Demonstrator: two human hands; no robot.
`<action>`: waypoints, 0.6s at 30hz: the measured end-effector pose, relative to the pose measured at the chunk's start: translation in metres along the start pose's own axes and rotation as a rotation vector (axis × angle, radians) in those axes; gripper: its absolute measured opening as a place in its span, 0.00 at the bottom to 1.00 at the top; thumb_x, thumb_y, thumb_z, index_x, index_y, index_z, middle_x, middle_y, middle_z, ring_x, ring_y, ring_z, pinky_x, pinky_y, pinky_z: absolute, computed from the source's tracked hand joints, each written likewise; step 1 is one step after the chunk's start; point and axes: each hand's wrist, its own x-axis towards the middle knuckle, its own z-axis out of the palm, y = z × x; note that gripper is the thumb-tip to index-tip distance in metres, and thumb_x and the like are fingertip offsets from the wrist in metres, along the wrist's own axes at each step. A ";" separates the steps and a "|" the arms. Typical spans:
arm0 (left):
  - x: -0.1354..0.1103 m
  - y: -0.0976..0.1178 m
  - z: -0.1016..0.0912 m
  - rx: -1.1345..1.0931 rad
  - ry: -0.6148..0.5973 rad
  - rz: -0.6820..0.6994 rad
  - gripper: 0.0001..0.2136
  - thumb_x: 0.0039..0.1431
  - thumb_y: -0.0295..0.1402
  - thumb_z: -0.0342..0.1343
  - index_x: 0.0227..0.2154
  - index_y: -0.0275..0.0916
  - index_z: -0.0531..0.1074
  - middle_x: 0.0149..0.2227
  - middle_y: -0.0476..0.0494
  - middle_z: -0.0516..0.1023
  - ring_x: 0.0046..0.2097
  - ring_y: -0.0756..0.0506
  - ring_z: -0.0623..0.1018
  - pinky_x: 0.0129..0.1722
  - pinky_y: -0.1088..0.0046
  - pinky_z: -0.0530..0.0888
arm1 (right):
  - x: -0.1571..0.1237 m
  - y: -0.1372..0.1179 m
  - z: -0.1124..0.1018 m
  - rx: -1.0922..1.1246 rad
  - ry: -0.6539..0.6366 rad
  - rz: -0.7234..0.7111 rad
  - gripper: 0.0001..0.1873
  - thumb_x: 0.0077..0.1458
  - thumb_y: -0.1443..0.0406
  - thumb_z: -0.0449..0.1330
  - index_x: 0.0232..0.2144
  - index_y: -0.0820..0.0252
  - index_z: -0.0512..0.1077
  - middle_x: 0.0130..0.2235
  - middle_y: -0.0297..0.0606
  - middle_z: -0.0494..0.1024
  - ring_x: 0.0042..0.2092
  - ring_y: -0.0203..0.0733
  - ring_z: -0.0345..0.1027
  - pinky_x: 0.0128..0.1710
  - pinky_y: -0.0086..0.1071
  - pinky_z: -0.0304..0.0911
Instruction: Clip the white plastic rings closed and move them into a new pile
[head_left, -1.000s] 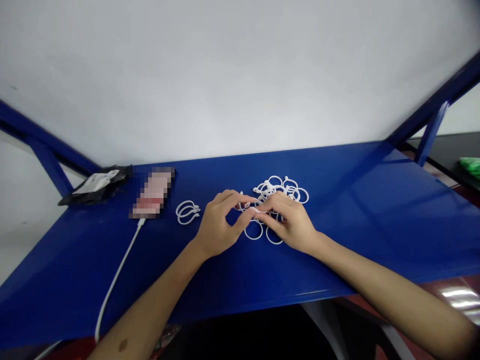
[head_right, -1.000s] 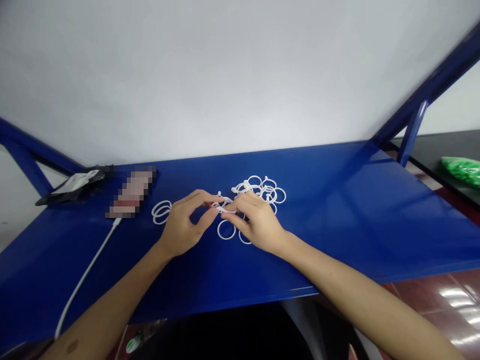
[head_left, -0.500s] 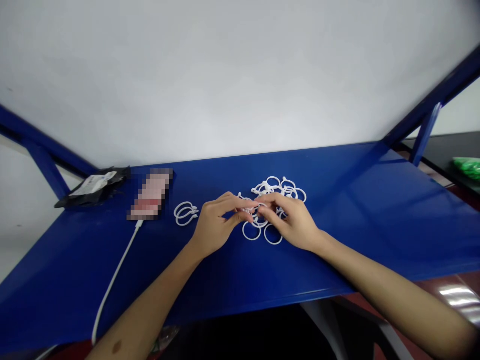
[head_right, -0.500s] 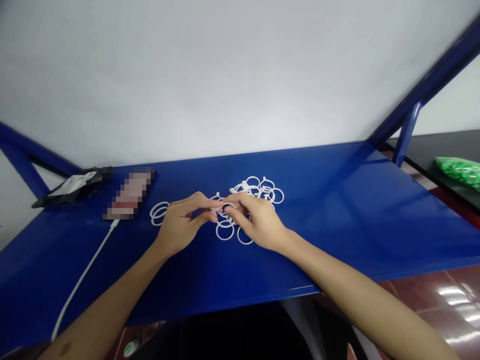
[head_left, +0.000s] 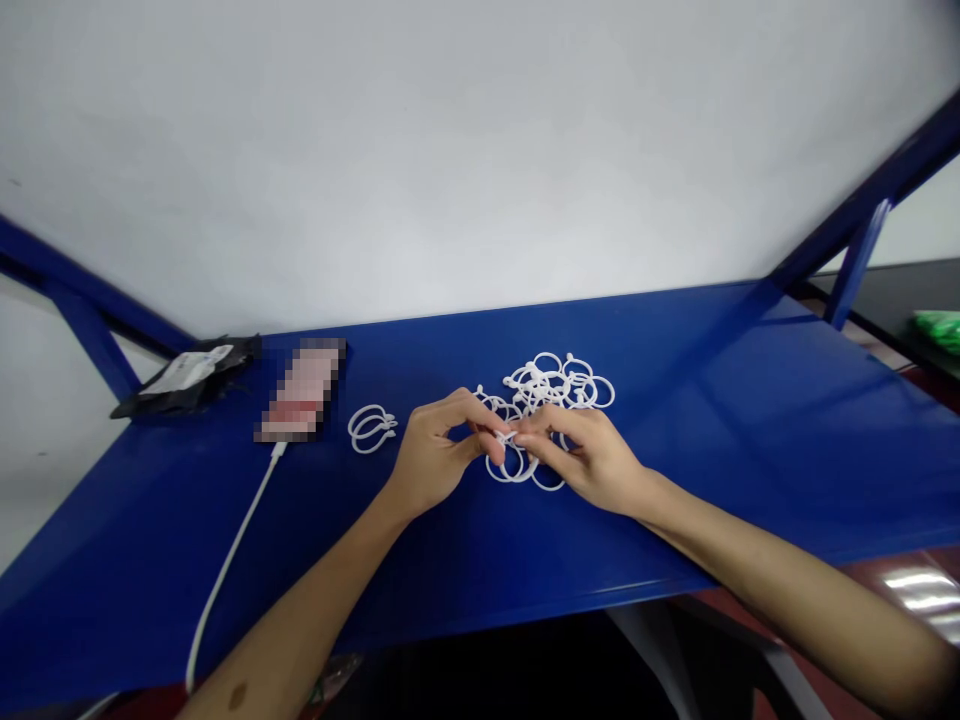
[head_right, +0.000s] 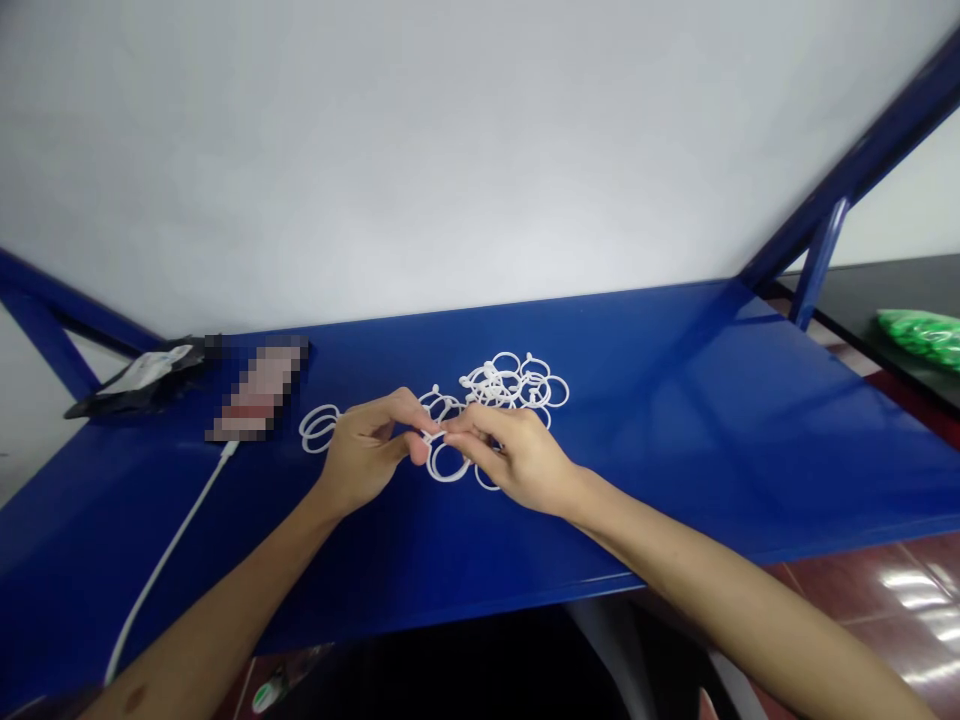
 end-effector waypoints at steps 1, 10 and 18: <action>0.000 0.000 0.001 0.010 0.002 0.006 0.09 0.61 0.42 0.62 0.31 0.42 0.78 0.25 0.48 0.78 0.30 0.49 0.75 0.33 0.71 0.72 | 0.000 0.000 0.000 -0.016 -0.001 0.004 0.08 0.67 0.63 0.56 0.35 0.58 0.71 0.30 0.34 0.78 0.28 0.32 0.69 0.26 0.27 0.62; 0.001 0.000 0.003 0.081 0.067 0.048 0.09 0.62 0.42 0.60 0.33 0.44 0.79 0.26 0.50 0.78 0.29 0.50 0.74 0.31 0.72 0.72 | 0.003 -0.002 0.003 -0.118 0.052 0.044 0.10 0.67 0.62 0.55 0.33 0.58 0.69 0.30 0.35 0.78 0.28 0.33 0.69 0.27 0.28 0.63; 0.001 0.004 0.003 0.108 0.014 0.058 0.14 0.63 0.45 0.58 0.27 0.42 0.77 0.25 0.49 0.77 0.29 0.50 0.74 0.32 0.73 0.71 | -0.001 -0.004 -0.003 -0.156 -0.030 -0.120 0.07 0.69 0.65 0.54 0.38 0.57 0.71 0.33 0.35 0.77 0.32 0.34 0.71 0.31 0.29 0.66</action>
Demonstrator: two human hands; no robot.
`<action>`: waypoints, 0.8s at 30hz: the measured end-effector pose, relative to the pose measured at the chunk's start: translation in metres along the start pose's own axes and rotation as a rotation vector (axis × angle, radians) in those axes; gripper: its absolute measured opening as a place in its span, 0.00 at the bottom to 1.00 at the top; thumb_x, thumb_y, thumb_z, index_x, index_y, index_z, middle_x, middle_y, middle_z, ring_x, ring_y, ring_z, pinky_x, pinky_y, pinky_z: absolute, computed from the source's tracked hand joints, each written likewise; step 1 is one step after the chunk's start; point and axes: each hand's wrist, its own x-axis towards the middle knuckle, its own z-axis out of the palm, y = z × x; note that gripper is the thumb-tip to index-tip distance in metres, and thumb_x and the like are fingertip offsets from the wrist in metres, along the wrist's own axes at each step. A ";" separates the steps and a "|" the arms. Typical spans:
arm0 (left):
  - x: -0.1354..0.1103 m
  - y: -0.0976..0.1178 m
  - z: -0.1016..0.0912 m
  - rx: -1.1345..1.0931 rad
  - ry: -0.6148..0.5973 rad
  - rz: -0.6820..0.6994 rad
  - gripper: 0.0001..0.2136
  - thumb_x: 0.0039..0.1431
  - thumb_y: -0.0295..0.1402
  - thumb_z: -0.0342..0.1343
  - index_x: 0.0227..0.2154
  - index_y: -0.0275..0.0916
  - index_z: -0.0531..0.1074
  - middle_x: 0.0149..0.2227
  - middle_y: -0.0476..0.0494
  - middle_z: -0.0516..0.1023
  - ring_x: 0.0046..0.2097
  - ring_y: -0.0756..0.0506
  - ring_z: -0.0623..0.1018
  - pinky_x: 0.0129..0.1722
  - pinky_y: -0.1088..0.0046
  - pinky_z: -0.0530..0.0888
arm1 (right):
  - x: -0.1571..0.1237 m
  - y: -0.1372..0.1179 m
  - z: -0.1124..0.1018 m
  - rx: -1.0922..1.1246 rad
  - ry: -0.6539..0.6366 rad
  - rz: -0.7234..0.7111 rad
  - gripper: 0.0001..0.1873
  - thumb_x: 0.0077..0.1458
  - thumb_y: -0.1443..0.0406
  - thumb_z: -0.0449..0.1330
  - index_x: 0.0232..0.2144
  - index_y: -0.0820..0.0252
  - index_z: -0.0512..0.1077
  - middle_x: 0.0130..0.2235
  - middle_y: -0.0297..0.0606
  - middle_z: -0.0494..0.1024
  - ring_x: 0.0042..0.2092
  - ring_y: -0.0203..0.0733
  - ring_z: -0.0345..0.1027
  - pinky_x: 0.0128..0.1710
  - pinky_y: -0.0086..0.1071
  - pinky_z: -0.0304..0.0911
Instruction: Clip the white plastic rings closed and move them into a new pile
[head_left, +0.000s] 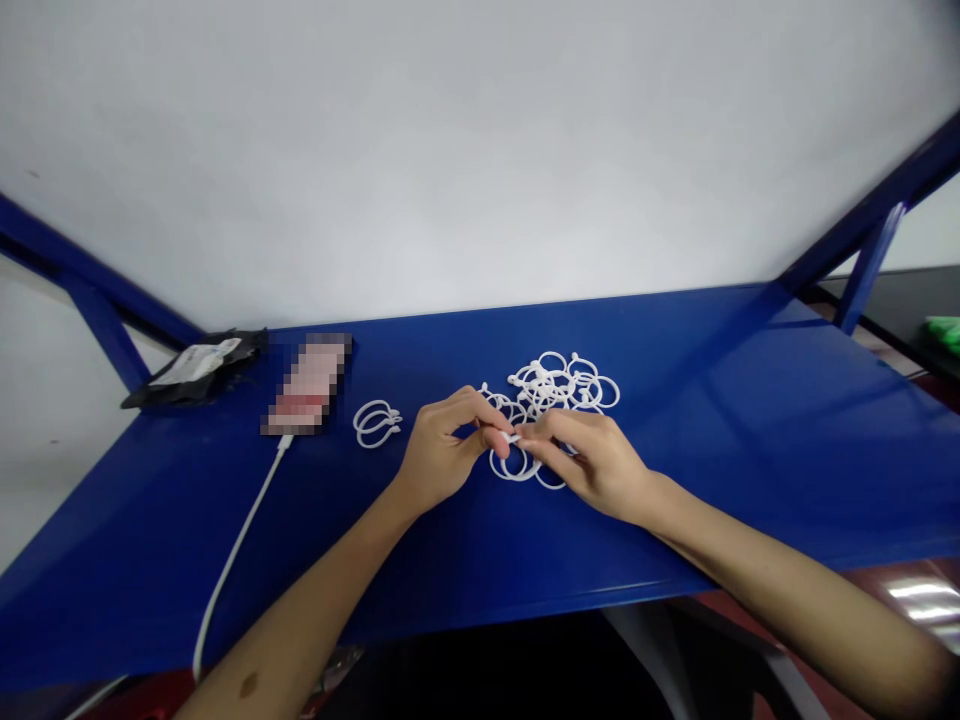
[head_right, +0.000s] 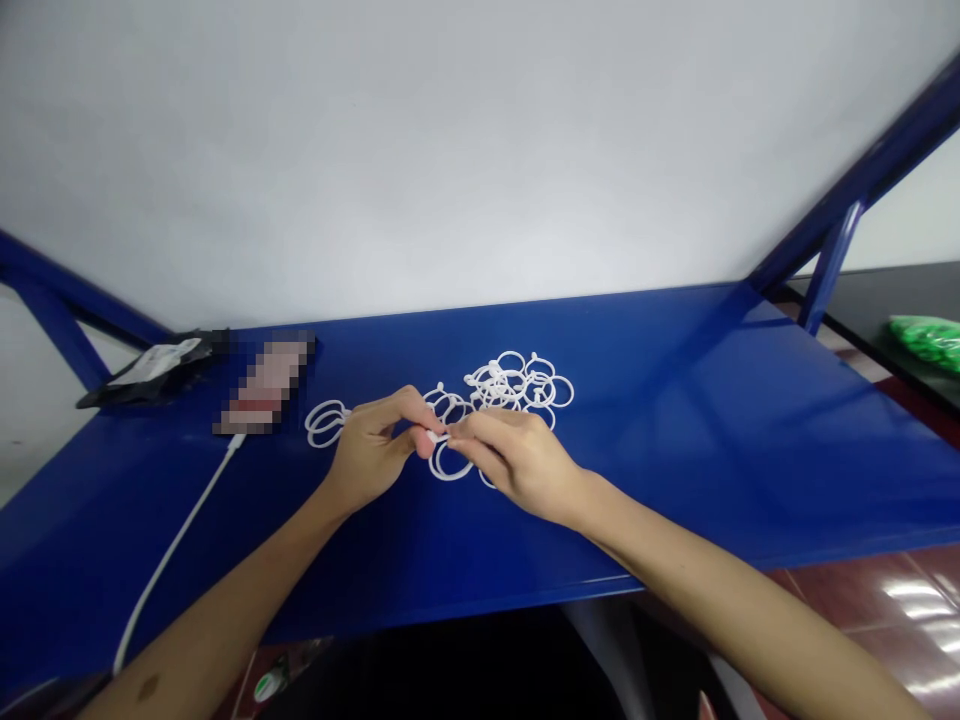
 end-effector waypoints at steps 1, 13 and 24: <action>0.000 0.000 -0.001 0.005 -0.008 -0.011 0.16 0.62 0.47 0.57 0.27 0.42 0.77 0.26 0.49 0.77 0.29 0.50 0.74 0.31 0.73 0.71 | 0.000 -0.001 0.000 -0.010 -0.009 -0.017 0.07 0.69 0.66 0.53 0.39 0.58 0.71 0.33 0.36 0.77 0.32 0.34 0.71 0.31 0.28 0.66; 0.015 -0.020 -0.029 0.528 0.035 -0.140 0.07 0.65 0.36 0.55 0.36 0.42 0.77 0.35 0.47 0.81 0.34 0.47 0.77 0.35 0.71 0.73 | 0.010 0.026 0.007 -0.356 0.157 0.084 0.09 0.67 0.64 0.55 0.37 0.57 0.75 0.36 0.40 0.79 0.39 0.44 0.68 0.42 0.41 0.64; -0.025 -0.052 -0.106 0.926 -0.305 -0.283 0.16 0.62 0.32 0.47 0.46 0.41 0.77 0.49 0.38 0.78 0.49 0.36 0.75 0.52 0.55 0.71 | 0.016 0.038 0.013 -0.589 0.138 0.059 0.14 0.67 0.63 0.54 0.45 0.60 0.78 0.40 0.45 0.77 0.42 0.50 0.61 0.43 0.44 0.62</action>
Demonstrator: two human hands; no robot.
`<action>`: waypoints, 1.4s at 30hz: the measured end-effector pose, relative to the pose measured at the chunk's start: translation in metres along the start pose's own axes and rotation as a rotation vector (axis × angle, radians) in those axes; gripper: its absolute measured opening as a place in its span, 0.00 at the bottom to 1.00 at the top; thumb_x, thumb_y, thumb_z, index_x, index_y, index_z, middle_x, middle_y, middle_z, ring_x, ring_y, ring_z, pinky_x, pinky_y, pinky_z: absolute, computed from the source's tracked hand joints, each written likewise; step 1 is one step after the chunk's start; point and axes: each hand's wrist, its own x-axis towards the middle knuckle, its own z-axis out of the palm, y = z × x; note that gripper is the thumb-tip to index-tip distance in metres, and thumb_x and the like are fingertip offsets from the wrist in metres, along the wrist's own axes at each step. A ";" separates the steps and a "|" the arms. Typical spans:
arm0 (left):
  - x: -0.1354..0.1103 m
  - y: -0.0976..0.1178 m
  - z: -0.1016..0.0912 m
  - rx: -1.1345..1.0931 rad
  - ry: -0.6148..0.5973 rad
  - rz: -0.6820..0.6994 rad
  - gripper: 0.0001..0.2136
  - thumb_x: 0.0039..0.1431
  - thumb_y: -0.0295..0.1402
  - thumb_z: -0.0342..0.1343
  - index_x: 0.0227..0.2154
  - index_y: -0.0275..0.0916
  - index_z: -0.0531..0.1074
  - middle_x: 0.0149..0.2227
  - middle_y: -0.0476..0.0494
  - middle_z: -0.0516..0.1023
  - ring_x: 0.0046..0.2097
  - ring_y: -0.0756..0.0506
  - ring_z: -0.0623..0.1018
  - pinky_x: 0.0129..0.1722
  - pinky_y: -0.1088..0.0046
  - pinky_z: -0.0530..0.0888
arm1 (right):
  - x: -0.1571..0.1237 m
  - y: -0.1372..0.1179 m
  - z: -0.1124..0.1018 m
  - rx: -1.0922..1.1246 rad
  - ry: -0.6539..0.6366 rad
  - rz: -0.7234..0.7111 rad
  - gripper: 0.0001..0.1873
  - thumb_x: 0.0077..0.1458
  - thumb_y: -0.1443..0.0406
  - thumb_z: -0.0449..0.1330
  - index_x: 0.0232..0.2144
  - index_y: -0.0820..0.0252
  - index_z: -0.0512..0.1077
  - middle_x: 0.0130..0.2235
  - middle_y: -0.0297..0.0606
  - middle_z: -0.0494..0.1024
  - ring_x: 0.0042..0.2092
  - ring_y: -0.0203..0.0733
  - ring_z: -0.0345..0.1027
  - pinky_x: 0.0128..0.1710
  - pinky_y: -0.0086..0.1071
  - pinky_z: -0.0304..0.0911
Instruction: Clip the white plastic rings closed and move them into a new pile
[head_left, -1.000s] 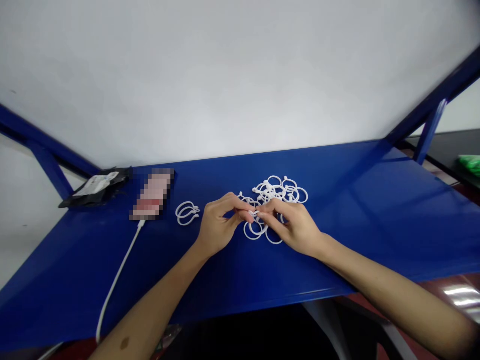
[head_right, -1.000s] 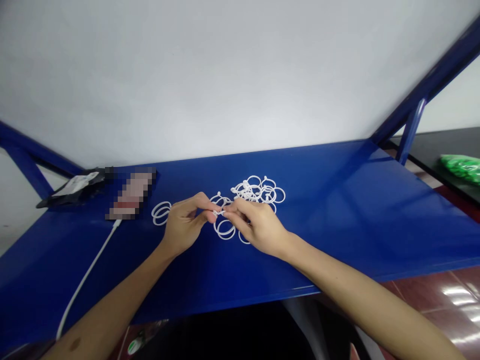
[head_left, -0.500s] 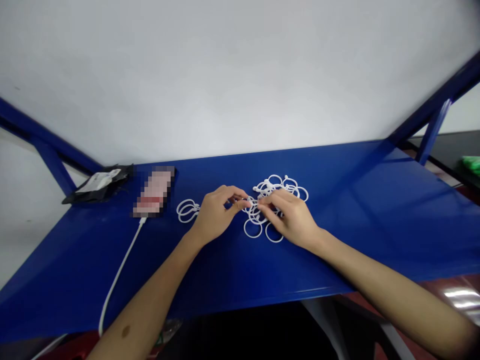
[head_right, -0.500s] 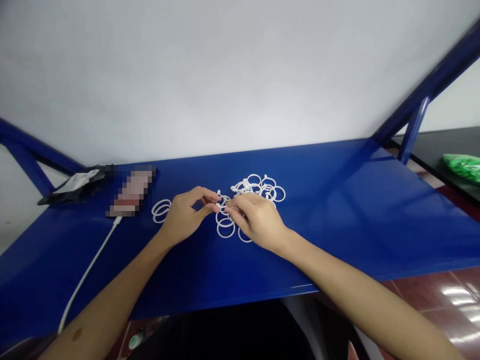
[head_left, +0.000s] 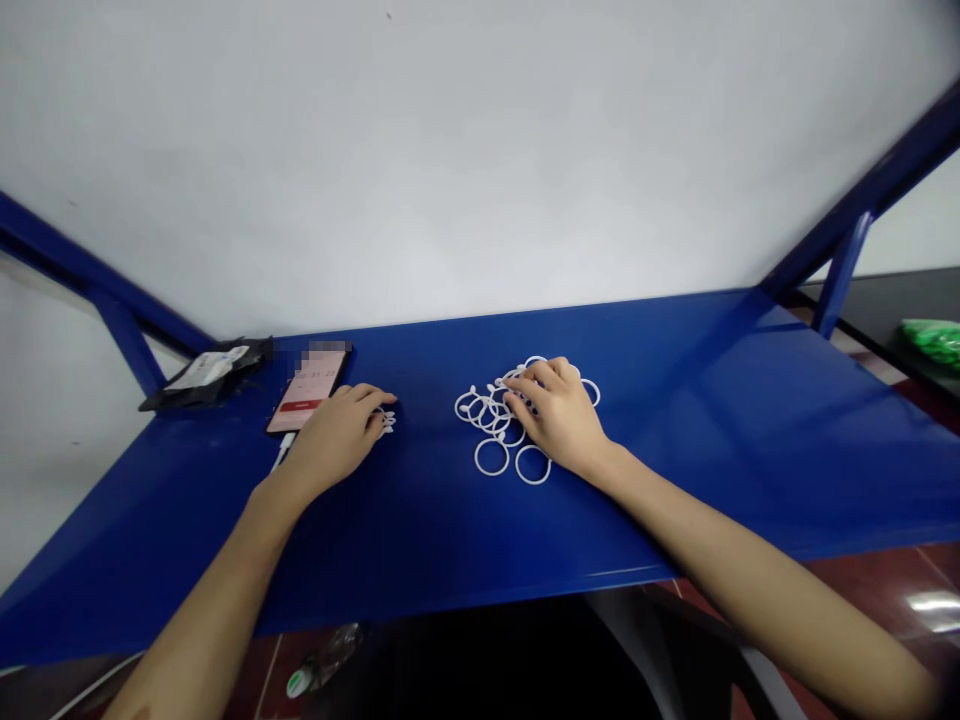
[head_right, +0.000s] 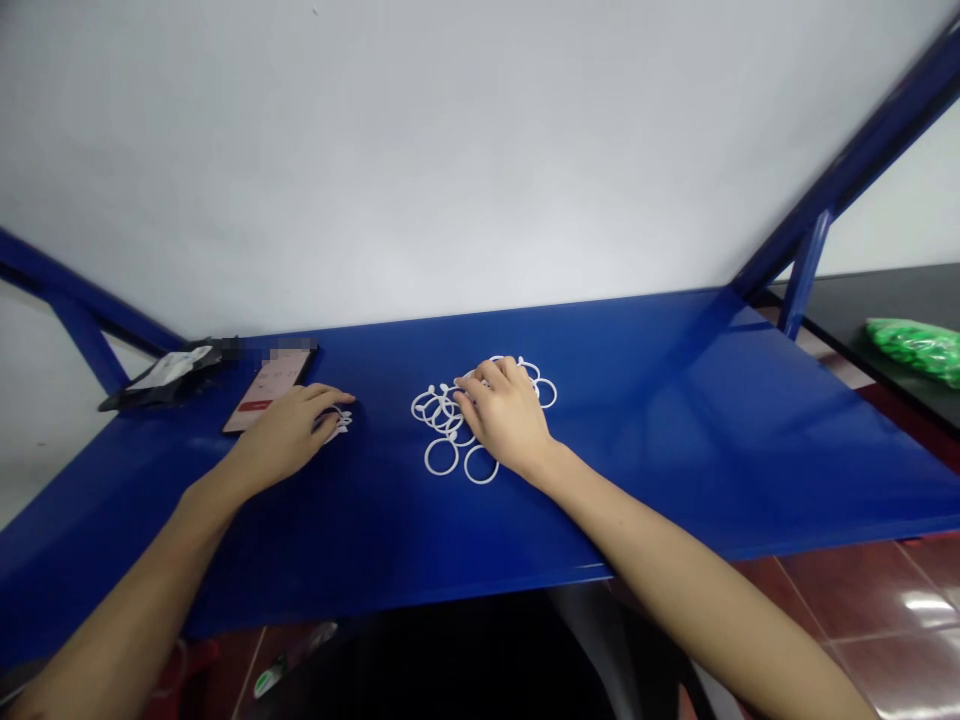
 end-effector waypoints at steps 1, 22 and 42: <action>-0.001 -0.003 0.001 -0.022 -0.005 -0.003 0.16 0.63 0.34 0.46 0.46 0.42 0.77 0.48 0.38 0.78 0.49 0.36 0.76 0.52 0.56 0.71 | 0.000 0.000 0.000 0.002 0.003 -0.001 0.14 0.67 0.63 0.54 0.45 0.60 0.78 0.40 0.46 0.77 0.42 0.50 0.61 0.43 0.44 0.62; 0.010 0.028 -0.026 -0.090 0.039 -0.083 0.08 0.63 0.40 0.55 0.33 0.43 0.74 0.36 0.46 0.80 0.39 0.41 0.76 0.39 0.64 0.69 | -0.004 -0.011 -0.010 0.076 0.018 -0.011 0.14 0.67 0.62 0.55 0.46 0.62 0.78 0.41 0.44 0.79 0.42 0.48 0.63 0.47 0.43 0.62; 0.023 0.121 0.013 -0.947 0.303 0.089 0.18 0.60 0.48 0.60 0.24 0.39 0.71 0.23 0.52 0.73 0.25 0.52 0.70 0.26 0.76 0.66 | -0.010 -0.025 -0.024 0.646 -0.063 0.124 0.06 0.68 0.65 0.55 0.41 0.58 0.71 0.32 0.33 0.77 0.32 0.32 0.72 0.30 0.27 0.65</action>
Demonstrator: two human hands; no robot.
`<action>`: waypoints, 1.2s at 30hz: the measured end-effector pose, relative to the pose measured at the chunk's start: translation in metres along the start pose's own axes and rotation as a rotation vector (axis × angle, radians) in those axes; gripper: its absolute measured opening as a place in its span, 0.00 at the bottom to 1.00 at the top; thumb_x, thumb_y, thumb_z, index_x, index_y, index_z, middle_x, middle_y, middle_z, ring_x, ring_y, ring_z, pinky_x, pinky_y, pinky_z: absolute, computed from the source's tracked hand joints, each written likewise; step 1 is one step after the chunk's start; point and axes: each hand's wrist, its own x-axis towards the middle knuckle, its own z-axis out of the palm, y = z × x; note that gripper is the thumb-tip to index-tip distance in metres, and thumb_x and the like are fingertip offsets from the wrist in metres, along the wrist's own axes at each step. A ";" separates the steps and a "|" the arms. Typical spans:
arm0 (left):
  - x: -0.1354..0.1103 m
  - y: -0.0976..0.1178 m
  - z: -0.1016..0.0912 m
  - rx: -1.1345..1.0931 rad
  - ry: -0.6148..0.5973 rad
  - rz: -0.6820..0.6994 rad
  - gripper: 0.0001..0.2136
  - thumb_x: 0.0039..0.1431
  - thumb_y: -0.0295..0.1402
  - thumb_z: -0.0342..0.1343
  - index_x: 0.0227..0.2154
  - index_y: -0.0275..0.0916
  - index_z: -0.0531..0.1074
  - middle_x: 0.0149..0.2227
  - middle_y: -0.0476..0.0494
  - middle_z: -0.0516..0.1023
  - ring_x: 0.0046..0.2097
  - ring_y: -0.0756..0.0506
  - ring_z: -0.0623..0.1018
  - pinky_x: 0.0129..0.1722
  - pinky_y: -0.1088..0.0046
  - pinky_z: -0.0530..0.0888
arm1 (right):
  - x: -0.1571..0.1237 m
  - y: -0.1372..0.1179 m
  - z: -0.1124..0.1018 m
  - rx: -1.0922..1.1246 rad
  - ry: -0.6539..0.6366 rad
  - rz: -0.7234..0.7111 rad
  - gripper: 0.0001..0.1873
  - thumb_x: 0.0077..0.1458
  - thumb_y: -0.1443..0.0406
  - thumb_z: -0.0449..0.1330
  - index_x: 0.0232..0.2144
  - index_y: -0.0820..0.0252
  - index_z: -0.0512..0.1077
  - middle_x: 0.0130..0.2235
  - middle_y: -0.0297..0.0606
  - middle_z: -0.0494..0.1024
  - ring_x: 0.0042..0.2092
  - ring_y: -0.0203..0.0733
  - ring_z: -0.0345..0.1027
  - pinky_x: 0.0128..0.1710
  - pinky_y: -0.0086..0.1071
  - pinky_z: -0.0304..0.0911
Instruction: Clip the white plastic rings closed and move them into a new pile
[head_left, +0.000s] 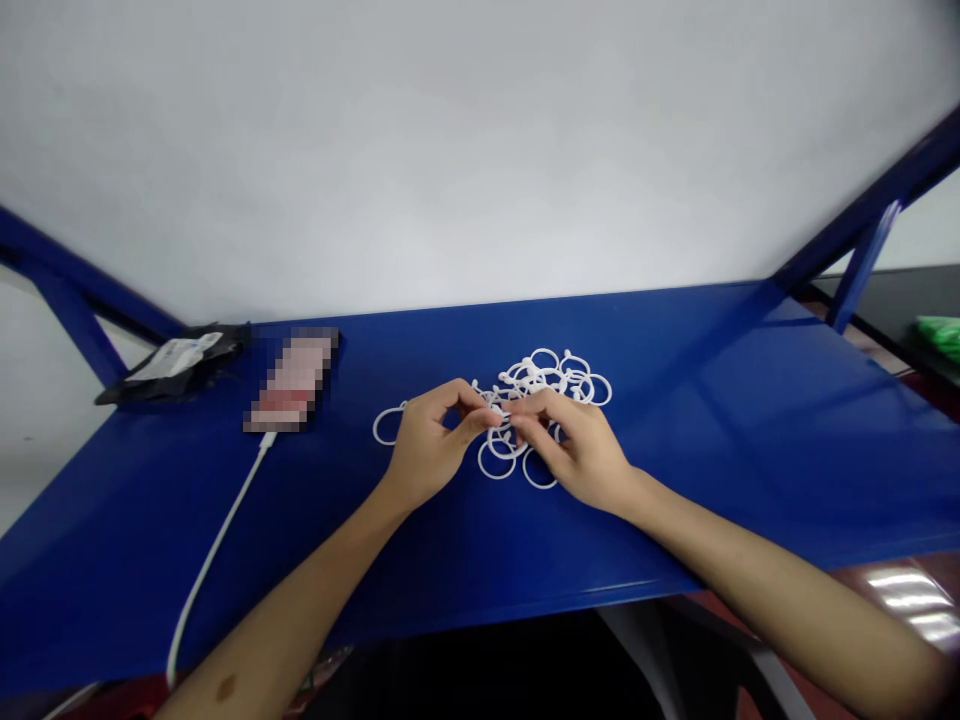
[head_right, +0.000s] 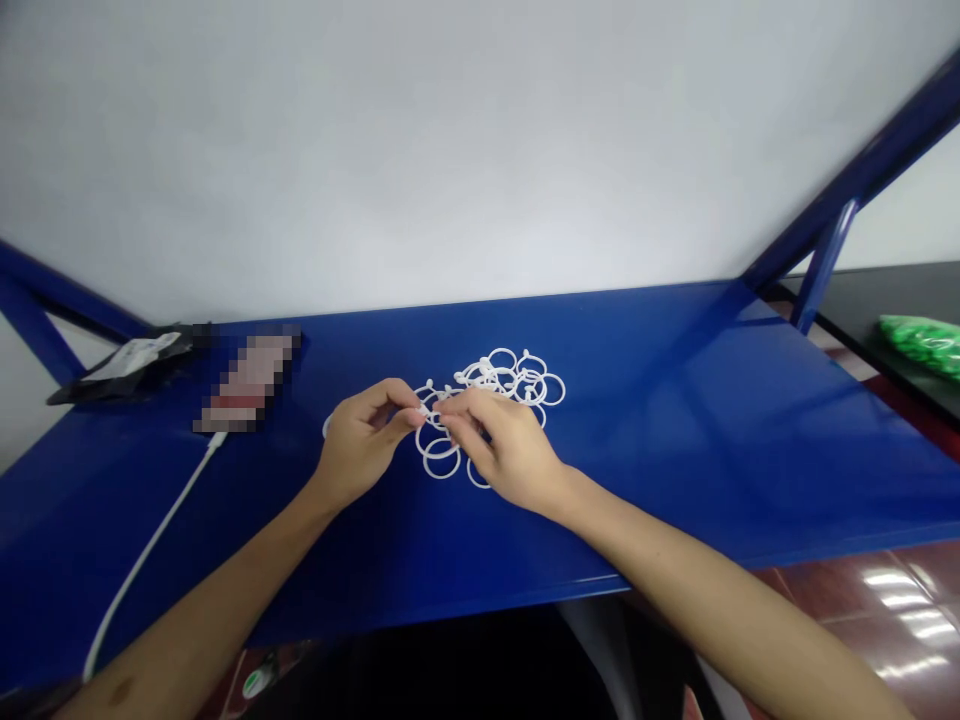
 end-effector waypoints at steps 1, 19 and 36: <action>0.000 -0.001 0.000 -0.018 -0.007 -0.003 0.18 0.59 0.49 0.60 0.24 0.39 0.72 0.23 0.52 0.73 0.25 0.52 0.70 0.26 0.76 0.66 | 0.000 -0.001 -0.001 -0.003 -0.019 -0.020 0.06 0.68 0.66 0.55 0.41 0.58 0.71 0.33 0.34 0.78 0.33 0.33 0.72 0.31 0.27 0.65; 0.001 -0.003 0.003 0.179 0.064 0.081 0.06 0.62 0.38 0.62 0.32 0.43 0.78 0.29 0.51 0.79 0.30 0.51 0.75 0.33 0.73 0.73 | 0.005 0.009 -0.005 -0.076 0.001 0.122 0.12 0.68 0.61 0.54 0.49 0.59 0.71 0.34 0.36 0.80 0.34 0.37 0.74 0.34 0.32 0.68; 0.015 -0.038 -0.016 0.810 0.032 0.111 0.07 0.65 0.35 0.56 0.40 0.41 0.77 0.38 0.43 0.80 0.42 0.40 0.73 0.44 0.61 0.68 | 0.014 0.018 -0.015 -0.334 0.195 -0.042 0.07 0.67 0.65 0.54 0.41 0.57 0.72 0.40 0.39 0.79 0.43 0.45 0.69 0.45 0.42 0.63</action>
